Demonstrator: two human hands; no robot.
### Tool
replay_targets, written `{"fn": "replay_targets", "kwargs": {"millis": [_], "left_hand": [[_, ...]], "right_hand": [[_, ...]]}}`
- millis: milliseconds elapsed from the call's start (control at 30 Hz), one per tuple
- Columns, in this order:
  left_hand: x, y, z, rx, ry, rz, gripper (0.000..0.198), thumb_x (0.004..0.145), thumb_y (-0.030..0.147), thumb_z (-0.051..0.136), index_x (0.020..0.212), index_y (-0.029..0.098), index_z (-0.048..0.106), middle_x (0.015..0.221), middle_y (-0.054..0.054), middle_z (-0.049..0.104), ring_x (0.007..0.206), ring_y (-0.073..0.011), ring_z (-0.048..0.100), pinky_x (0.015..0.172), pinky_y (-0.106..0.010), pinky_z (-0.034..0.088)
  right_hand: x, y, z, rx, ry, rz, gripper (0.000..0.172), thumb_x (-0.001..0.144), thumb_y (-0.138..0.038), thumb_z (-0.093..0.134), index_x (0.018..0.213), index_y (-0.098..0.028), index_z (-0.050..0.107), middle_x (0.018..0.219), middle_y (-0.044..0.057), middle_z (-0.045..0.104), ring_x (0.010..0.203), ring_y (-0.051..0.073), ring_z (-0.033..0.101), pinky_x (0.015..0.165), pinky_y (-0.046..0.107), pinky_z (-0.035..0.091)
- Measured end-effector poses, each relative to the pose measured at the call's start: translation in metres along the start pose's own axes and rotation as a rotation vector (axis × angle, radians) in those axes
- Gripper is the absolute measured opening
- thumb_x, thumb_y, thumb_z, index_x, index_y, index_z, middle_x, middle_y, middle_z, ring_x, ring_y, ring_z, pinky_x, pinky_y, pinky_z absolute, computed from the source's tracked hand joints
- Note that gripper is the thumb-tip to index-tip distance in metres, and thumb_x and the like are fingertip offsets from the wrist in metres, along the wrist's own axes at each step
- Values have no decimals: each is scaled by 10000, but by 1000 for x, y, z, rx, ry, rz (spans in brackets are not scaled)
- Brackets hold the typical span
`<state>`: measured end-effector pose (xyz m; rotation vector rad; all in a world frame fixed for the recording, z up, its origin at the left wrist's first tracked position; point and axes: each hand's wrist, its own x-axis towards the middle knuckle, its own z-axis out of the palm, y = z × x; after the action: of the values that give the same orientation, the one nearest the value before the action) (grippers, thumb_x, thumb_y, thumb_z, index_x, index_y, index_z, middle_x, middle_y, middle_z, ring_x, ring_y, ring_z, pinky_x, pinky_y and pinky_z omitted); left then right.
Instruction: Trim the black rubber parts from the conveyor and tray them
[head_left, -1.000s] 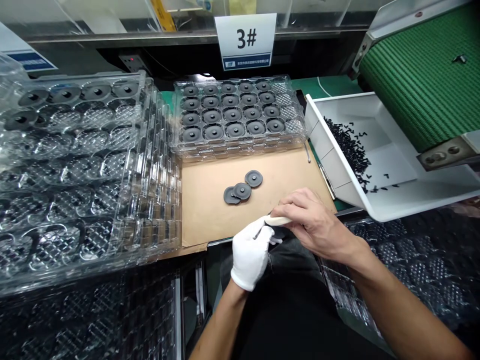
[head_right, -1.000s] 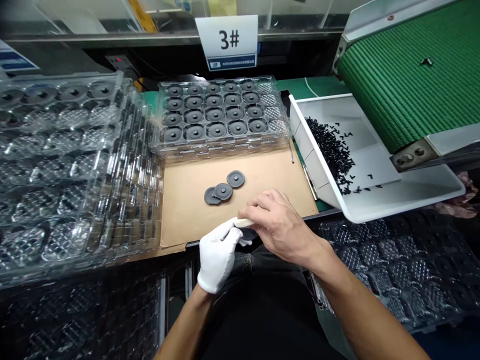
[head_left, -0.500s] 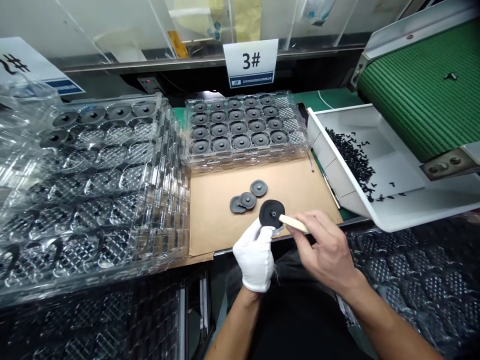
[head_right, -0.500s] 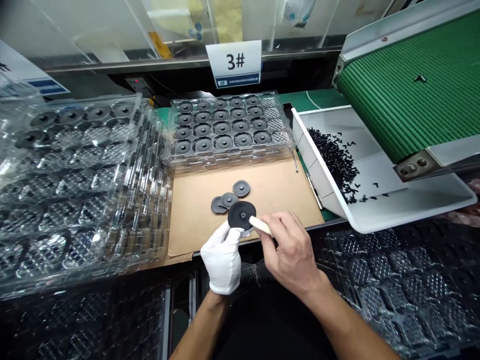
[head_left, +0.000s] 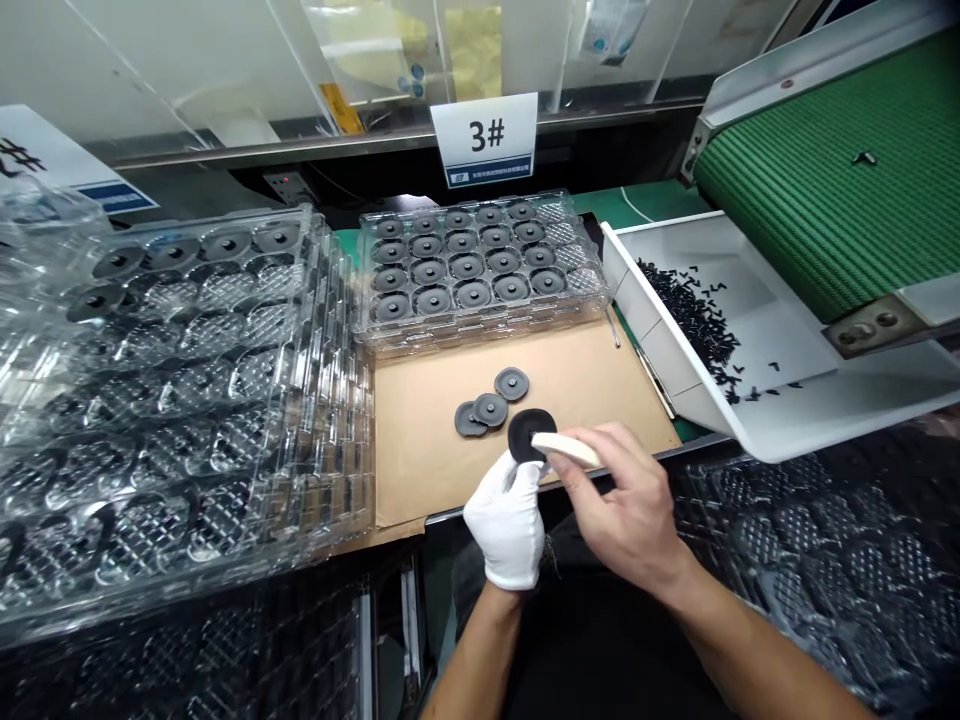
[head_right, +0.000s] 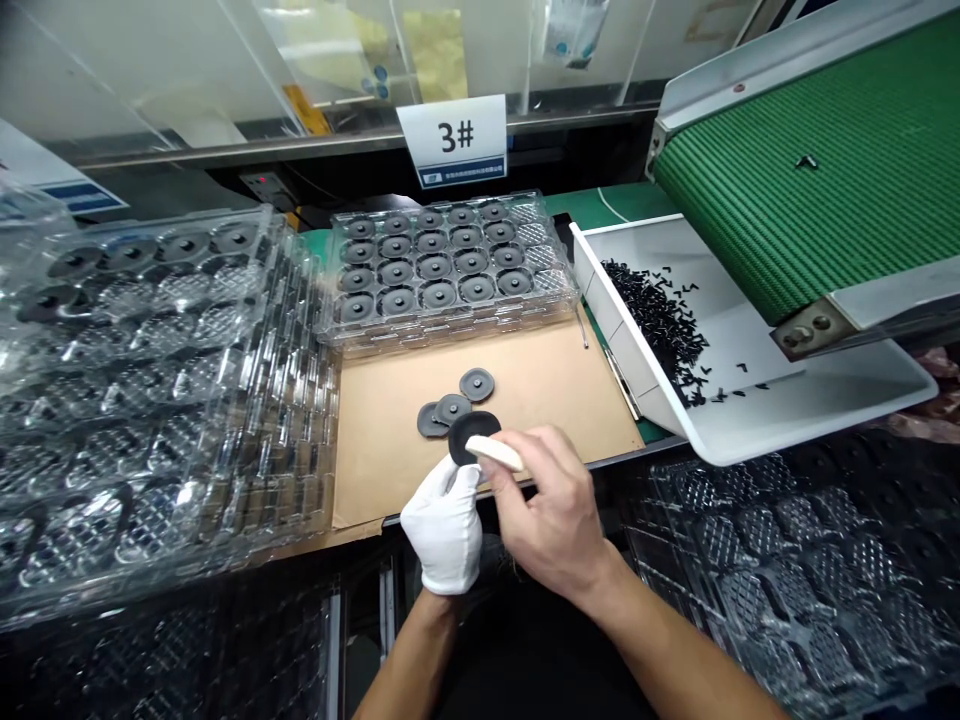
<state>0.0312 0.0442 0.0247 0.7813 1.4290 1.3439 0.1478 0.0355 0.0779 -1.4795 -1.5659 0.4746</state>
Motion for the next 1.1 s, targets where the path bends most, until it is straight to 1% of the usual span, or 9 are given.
{"fn": "replay_targets", "kwargs": {"millis": [100, 200, 267, 333, 400, 500, 667, 767, 1100], "left_hand": [[6, 7, 0, -56, 33, -46, 193, 850, 251, 731, 992, 151, 815, 909, -38, 829, 829, -198, 783, 809, -276, 638], [8, 11, -3, -146, -7, -117, 205, 883, 310, 734, 1008, 162, 803, 891, -23, 812, 842, -193, 782, 787, -261, 625], [7, 13, -5, -183, -46, -149, 227, 893, 359, 741, 1000, 167, 797, 877, -20, 800, 836, -191, 778, 749, -248, 611], [4, 16, -7, -182, -68, -149, 235, 897, 383, 743, 979, 169, 796, 849, -19, 790, 814, -188, 770, 725, -241, 598], [1, 18, -8, -161, -79, -123, 232, 899, 382, 741, 961, 167, 798, 831, -20, 786, 801, -189, 760, 735, -249, 592], [-2, 21, -6, -105, -87, -86, 205, 890, 356, 749, 939, 164, 802, 854, -17, 791, 818, -190, 740, 763, -254, 580], [-4, 28, 1, 44, -115, -43, 150, 890, 295, 736, 955, 188, 819, 897, 10, 804, 865, -173, 715, 769, -215, 551], [-6, 32, 5, 92, -164, -19, 161, 887, 302, 743, 975, 200, 831, 923, 7, 813, 873, -170, 716, 781, -207, 554], [-18, 38, 8, 60, -200, 3, 224, 839, 350, 791, 995, 197, 839, 951, -29, 826, 863, -206, 748, 810, -247, 599]], "right_hand": [[8, 27, -12, 5, 3, 203, 218, 958, -384, 687, 1119, -246, 736, 1057, 55, 731, 954, 211, 686, 858, 357, 546], [15, 77, -17, -111, -93, 392, 351, 922, -515, 683, 1120, -229, 736, 970, 51, 766, 808, 217, 694, 748, 368, 554], [16, 110, -15, -137, -162, 434, 395, 896, -516, 696, 1133, -202, 728, 871, 49, 767, 740, 227, 696, 713, 383, 563], [14, 133, -12, -154, -186, 427, 402, 879, -484, 707, 1141, -180, 727, 851, 67, 763, 770, 259, 712, 770, 446, 583], [10, 140, -12, -174, -164, 404, 436, 873, -461, 708, 1188, -161, 714, 1029, 134, 763, 973, 322, 716, 934, 557, 557], [6, 124, -17, -137, -146, 354, 531, 886, -465, 710, 1330, -180, 646, 1348, 177, 660, 1250, 343, 624, 1101, 593, 478], [14, 64, -29, 376, -409, 252, 747, 896, -414, 781, 1553, -352, 431, 1510, 79, 581, 1303, 233, 612, 1127, 453, 511], [25, 41, -29, 474, -450, 198, 807, 837, -362, 856, 1538, -374, 457, 1523, 60, 567, 1317, 233, 595, 1157, 450, 479], [28, 42, -28, 597, -431, 210, 623, 812, -315, 880, 1381, -284, 628, 1352, 70, 688, 1231, 235, 658, 1080, 400, 535]]}}
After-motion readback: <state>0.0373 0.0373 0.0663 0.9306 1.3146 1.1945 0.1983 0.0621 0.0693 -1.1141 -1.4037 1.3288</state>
